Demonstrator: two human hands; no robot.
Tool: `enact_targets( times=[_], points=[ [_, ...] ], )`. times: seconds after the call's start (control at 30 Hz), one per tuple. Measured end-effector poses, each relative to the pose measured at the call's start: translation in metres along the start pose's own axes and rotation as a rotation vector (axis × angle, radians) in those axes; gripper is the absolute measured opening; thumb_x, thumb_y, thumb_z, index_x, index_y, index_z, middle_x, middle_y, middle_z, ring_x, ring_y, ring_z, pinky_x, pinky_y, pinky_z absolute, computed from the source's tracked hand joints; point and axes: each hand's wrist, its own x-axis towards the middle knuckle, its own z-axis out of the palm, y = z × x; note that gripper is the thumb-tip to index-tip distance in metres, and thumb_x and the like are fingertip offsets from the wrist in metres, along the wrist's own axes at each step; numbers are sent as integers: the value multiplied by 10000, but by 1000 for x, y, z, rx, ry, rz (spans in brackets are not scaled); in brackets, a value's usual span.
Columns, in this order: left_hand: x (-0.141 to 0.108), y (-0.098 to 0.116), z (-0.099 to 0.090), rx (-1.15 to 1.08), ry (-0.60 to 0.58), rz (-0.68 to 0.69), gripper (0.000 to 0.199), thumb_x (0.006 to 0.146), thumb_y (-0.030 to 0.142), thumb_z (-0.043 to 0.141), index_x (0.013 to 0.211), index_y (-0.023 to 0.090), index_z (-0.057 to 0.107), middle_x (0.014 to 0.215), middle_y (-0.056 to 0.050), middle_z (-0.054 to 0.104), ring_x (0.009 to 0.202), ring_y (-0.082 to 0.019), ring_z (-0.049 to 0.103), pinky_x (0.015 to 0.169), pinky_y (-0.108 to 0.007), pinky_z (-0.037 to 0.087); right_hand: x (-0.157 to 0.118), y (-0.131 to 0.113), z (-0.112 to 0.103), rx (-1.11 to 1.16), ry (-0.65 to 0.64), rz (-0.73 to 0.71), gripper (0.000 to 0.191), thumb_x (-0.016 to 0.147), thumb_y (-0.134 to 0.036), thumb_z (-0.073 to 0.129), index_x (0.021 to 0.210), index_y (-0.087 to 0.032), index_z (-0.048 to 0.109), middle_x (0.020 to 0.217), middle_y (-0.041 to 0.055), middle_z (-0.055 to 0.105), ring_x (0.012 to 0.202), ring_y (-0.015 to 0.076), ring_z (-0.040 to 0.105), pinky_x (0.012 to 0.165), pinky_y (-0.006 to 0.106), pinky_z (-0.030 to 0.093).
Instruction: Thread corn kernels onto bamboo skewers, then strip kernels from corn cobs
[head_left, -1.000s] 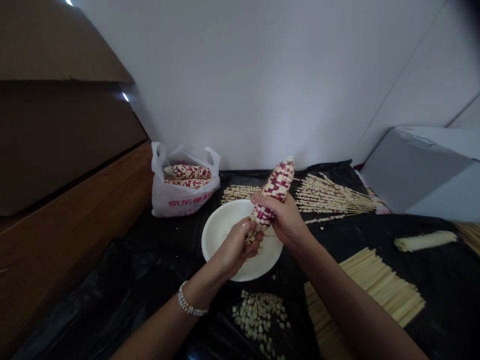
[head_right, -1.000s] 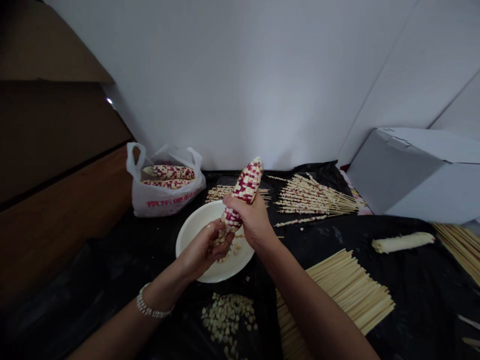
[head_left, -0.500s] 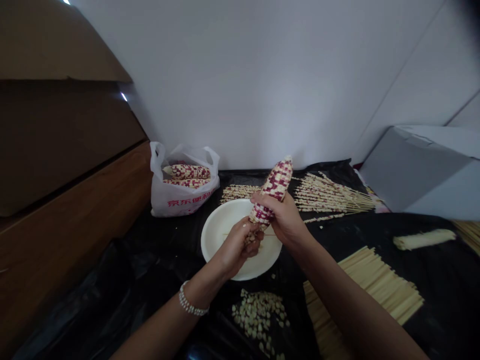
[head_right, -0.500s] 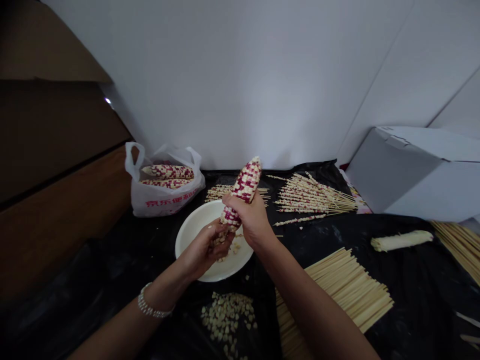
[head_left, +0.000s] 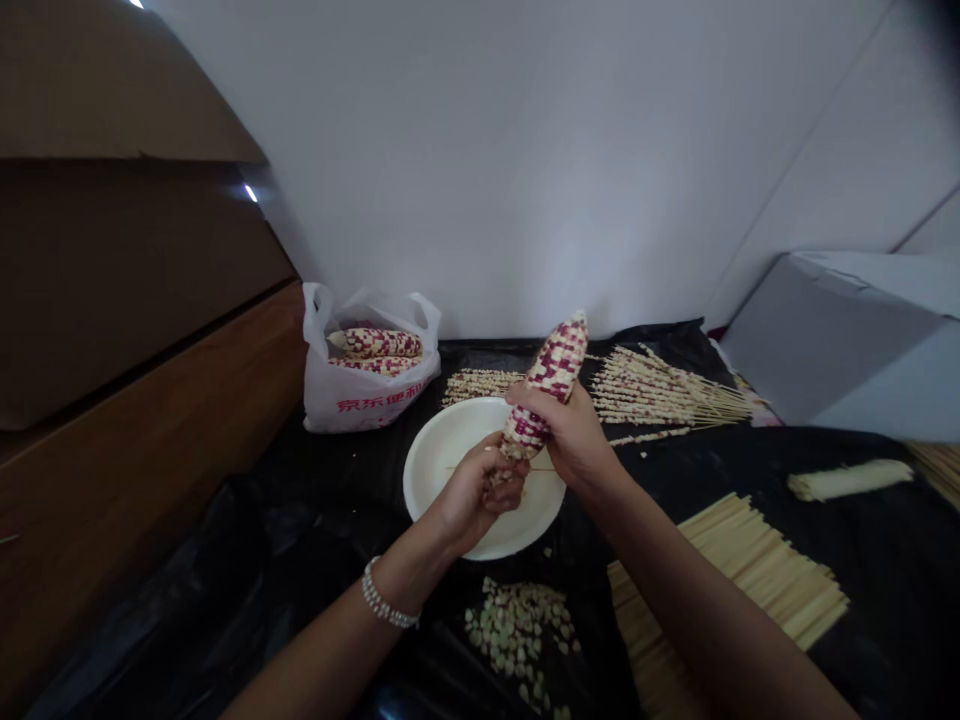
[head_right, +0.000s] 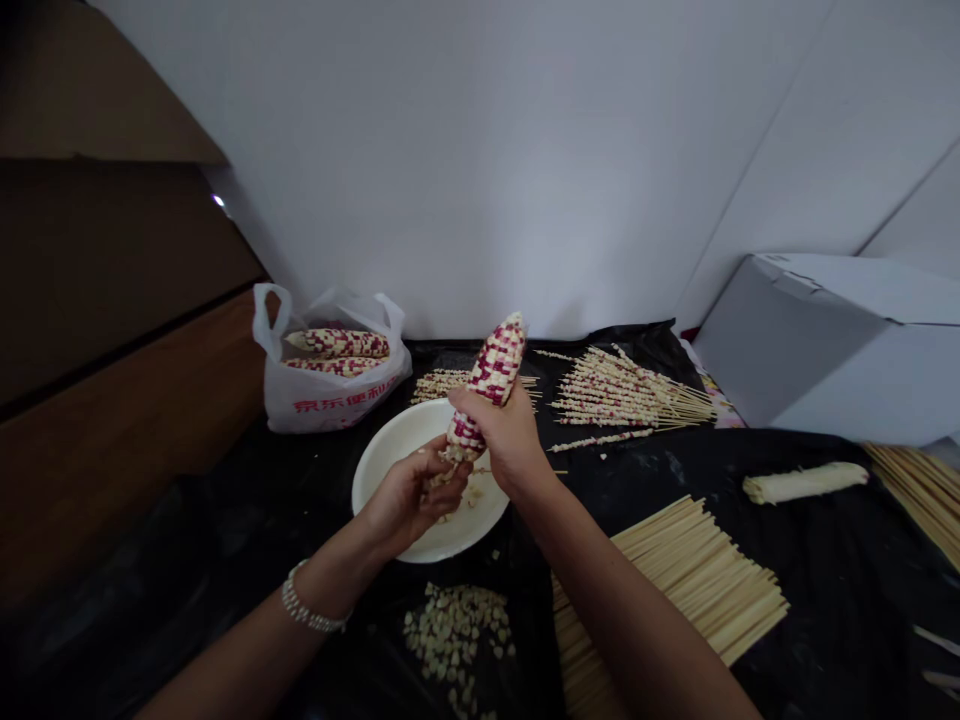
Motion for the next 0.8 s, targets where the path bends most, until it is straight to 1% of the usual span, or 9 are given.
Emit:
enact_targets(
  times=[0.2,0.27,0.33,0.37,0.47,0.63,0.73,0.8],
  points=[
    [-1,7,-5,-159,-81,-75,334,623,83,480,949,117,543,760,-41,550,420,-23,313,388,-146,187,1,-6,-1,42,0,20,277,597,-266,790,762,-207,576,716,-11,598,662,155,536,631,311,430],
    [-1,9,-5,-210,-70,-109,272,662,96,479,923,100,556,757,-49,547,423,-22,306,380,-138,193,0,-8,-1,61,-11,27,265,597,-259,786,747,-203,576,701,-13,593,647,149,530,616,304,427],
    [-1,11,-5,-264,-46,-165,160,734,142,476,858,85,560,738,-51,536,422,-19,292,365,-128,189,-1,-9,0,80,-26,33,254,594,-251,781,729,-198,573,692,-13,589,640,145,529,607,299,426],
    [-1,12,-4,-290,-38,-195,138,769,169,471,829,81,559,726,-49,527,421,-17,285,358,-124,185,-1,-10,1,87,-32,33,251,591,-247,780,727,-196,575,697,-11,592,644,146,533,608,298,428],
    [-1,15,-4,-352,-54,-252,164,819,201,460,806,75,563,710,-38,505,424,-12,266,351,-111,183,-1,-9,2,98,-39,16,253,588,-236,779,759,-195,596,744,-1,613,678,154,554,621,298,439],
    [-2,19,-6,-446,-153,-332,177,837,211,451,849,76,565,729,-25,472,440,-8,259,360,-98,208,-3,-3,2,85,-37,-32,256,610,-230,777,812,-202,622,786,-2,624,700,148,558,646,297,450],
    [-2,20,-6,-483,-181,-348,219,845,250,449,844,61,561,740,-31,469,445,-7,263,361,-101,228,-4,0,2,59,-52,-45,257,610,-232,782,820,-206,635,806,6,642,713,157,566,663,308,458],
    [-2,19,-7,-496,-186,-345,225,837,244,443,832,50,557,736,-31,468,442,-5,263,359,-103,235,-5,1,2,44,-61,-51,263,606,-239,788,823,-209,642,817,11,650,712,161,567,658,312,457]
  ],
)
